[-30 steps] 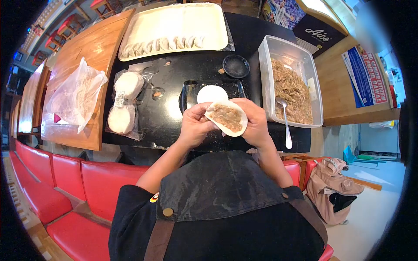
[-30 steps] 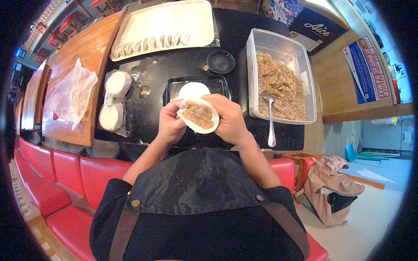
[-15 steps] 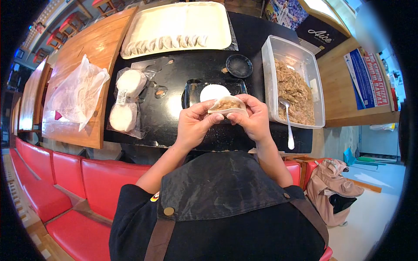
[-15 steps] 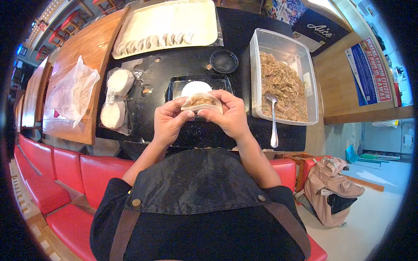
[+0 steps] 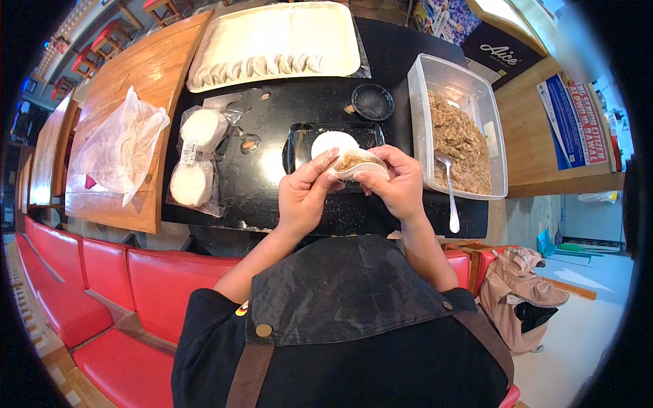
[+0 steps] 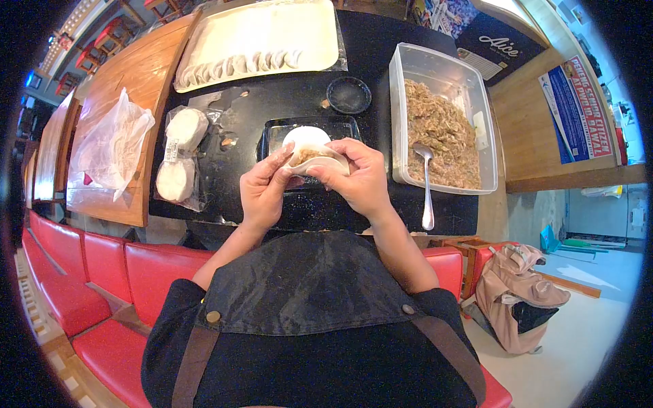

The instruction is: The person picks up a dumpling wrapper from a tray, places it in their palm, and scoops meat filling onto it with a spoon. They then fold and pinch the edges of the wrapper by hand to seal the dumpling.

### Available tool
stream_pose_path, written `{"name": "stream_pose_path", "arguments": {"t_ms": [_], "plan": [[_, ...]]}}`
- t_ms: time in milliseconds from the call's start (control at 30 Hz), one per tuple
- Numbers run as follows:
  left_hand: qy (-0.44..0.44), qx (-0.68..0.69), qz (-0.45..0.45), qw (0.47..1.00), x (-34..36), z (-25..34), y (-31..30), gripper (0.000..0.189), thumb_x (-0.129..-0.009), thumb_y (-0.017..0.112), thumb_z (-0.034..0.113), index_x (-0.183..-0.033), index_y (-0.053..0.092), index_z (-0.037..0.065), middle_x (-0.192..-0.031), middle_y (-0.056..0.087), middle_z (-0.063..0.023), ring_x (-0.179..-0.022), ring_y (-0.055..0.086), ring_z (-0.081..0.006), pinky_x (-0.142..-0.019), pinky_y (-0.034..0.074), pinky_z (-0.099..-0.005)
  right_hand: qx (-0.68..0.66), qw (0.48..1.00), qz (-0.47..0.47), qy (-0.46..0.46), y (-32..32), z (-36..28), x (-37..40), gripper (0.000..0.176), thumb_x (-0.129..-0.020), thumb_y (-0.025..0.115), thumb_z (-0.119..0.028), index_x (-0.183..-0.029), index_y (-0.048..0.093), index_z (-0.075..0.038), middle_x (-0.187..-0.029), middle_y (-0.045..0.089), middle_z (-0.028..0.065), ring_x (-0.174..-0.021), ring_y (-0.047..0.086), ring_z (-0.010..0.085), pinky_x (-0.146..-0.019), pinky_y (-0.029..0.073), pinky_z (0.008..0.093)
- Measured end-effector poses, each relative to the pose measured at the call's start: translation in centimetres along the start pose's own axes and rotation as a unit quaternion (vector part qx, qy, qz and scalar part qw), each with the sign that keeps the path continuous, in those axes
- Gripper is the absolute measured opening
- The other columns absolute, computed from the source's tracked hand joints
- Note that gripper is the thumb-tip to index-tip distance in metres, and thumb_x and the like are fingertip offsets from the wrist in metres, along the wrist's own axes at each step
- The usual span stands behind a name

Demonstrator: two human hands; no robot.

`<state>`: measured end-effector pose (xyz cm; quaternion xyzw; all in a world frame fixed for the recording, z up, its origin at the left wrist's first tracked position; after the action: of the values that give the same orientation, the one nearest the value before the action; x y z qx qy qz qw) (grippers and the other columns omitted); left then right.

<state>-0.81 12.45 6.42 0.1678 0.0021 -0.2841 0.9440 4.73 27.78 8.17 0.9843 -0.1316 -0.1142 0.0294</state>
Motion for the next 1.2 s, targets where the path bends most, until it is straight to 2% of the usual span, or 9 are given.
{"name": "stream_pose_path", "arguments": {"t_ms": [133, 233, 433, 500, 600, 733, 900, 1100, 1200], "plan": [[0.083, 0.039, -0.021, 0.996, 0.0, 0.1, 0.7, 0.059, -0.083, 0.063, 0.005, -0.135, 0.035, 0.001, -0.111, 0.060, -0.0165, -0.098, 0.059, -0.0159, -0.074, 0.053, -0.0255, -0.040, 0.998, 0.005, 0.049, -0.1, -0.3, 0.2, 0.028, -0.074, 0.074, -0.004, -0.096, 0.060, 0.003, -0.086, 0.062, 0.0045, -0.071, 0.058, 0.0059, -0.058, 0.047, 0.0179], [0.059, 0.075, -0.012, 0.995, 0.0, 0.0, 0.8, 0.070, -0.080, 0.065, 0.002, -0.138, 0.026, 0.002, -0.111, 0.060, -0.0185, -0.098, 0.060, -0.0173, -0.074, 0.053, -0.0255, -0.042, 0.997, 0.006, 0.059, -0.1, -0.1, 0.3, 0.029, -0.073, 0.075, -0.004, -0.096, 0.061, 0.003, -0.087, 0.061, 0.0048, -0.073, 0.058, 0.0057, -0.058, 0.047, 0.0180], [-0.033, 0.166, 0.004, 0.985, -0.1, -0.6, 0.9, 0.064, -0.081, 0.062, -0.004, -0.135, 0.029, 0.000, -0.111, 0.060, -0.0183, -0.096, 0.060, -0.0163, -0.074, 0.051, -0.0236, 0.034, 0.999, -0.004, 0.013, -0.2, -0.3, 0.2, 0.034, -0.070, 0.076, -0.002, -0.099, 0.059, 0.004, -0.096, 0.061, 0.0088, -0.081, 0.060, 0.0103, -0.069, 0.050, 0.0215], [-0.038, 0.145, 0.014, 0.989, -0.1, -1.1, 0.6, 0.062, -0.082, 0.062, -0.003, -0.135, 0.030, 0.001, -0.110, 0.060, -0.0175, -0.094, 0.061, -0.0151, -0.072, 0.051, -0.0225, -0.065, 0.996, -0.032, 0.057, -0.1, -0.2, 0.0, 0.040, -0.069, 0.076, 0.000, -0.103, 0.056, 0.006, -0.101, 0.060, 0.0109, -0.087, 0.060, 0.0129, -0.076, 0.051, 0.0235], [-0.043, 0.111, 0.027, 0.993, -0.2, -1.7, 0.2, 0.059, -0.083, 0.062, 0.000, -0.134, 0.032, 0.001, -0.109, 0.061, -0.0163, -0.091, 0.062, -0.0139, -0.069, 0.050, -0.0209, -0.093, 0.988, -0.047, 0.114, -0.2, 0.0, 0.1, 0.045, -0.068, 0.077, 0.001, -0.106, 0.054, 0.007, -0.102, 0.061, 0.0111, -0.089, 0.061, 0.0130, -0.078, 0.051, 0.0240], [-0.043, 0.098, 0.007, 0.994, -0.1, -1.7, 0.2, 0.058, -0.084, 0.061, 0.002, -0.134, 0.031, 0.001, -0.111, 0.060, -0.0159, -0.092, 0.061, -0.0137, -0.068, 0.051, -0.0205, -0.044, 0.990, -0.046, 0.127, -0.5, 0.9, 0.0, 0.044, -0.068, 0.075, 0.003, -0.107, 0.055, 0.006, -0.097, 0.063, 0.0106, -0.087, 0.061, 0.0133, -0.074, 0.051, 0.0237], [-0.032, 0.083, 0.008, 0.996, 0.1, -1.4, 0.4, 0.058, -0.086, 0.059, 0.005, -0.136, 0.030, 0.000, -0.110, 0.061, -0.0155, -0.092, 0.061, -0.0131, -0.068, 0.051, -0.0208, 0.009, 0.990, -0.016, 0.140, -0.7, 1.0, 0.0, 0.038, -0.070, 0.075, 0.001, -0.103, 0.057, 0.006, -0.086, 0.065, 0.0090, -0.068, 0.061, 0.0089, -0.056, 0.050, 0.0199], [-0.025, 0.073, 0.020, 0.997, 0.3, -1.6, 0.5, 0.057, -0.089, 0.056, 0.007, -0.137, 0.027, 0.000, -0.112, 0.060, -0.0151, -0.094, 0.060, -0.0130, -0.069, 0.052, -0.0204, 0.042, 0.988, 0.001, 0.148, -0.8, 0.7, 0.1, 0.033, -0.070, 0.078, -0.008, -0.095, 0.062, 0.005, -0.080, 0.065, 0.0062, -0.068, 0.060, 0.0063, -0.057, 0.048, 0.0188], [-0.021, 0.072, 0.013, 0.997, 0.4, -1.5, 0.6, 0.057, -0.090, 0.054, 0.005, -0.138, 0.025, -0.001, -0.114, 0.059, -0.0149, -0.097, 0.059, -0.0134, -0.070, 0.051, -0.0205, 0.040, 0.989, -0.003, 0.143, -0.8, 0.7, 0.1, 0.034, -0.070, 0.075, -0.001, -0.099, 0.059, 0.005, -0.082, 0.065, 0.0089, -0.063, 0.060, 0.0082, -0.052, 0.049, 0.0196]]}}
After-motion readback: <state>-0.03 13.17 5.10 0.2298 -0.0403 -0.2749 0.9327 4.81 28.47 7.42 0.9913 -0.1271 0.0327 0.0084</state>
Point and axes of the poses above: each hand's wrist, its own x-axis away from the middle knuckle, its own y-axis out of the palm, z = x × y, the point moved 3 cm from there along -x, towards the middle knuckle
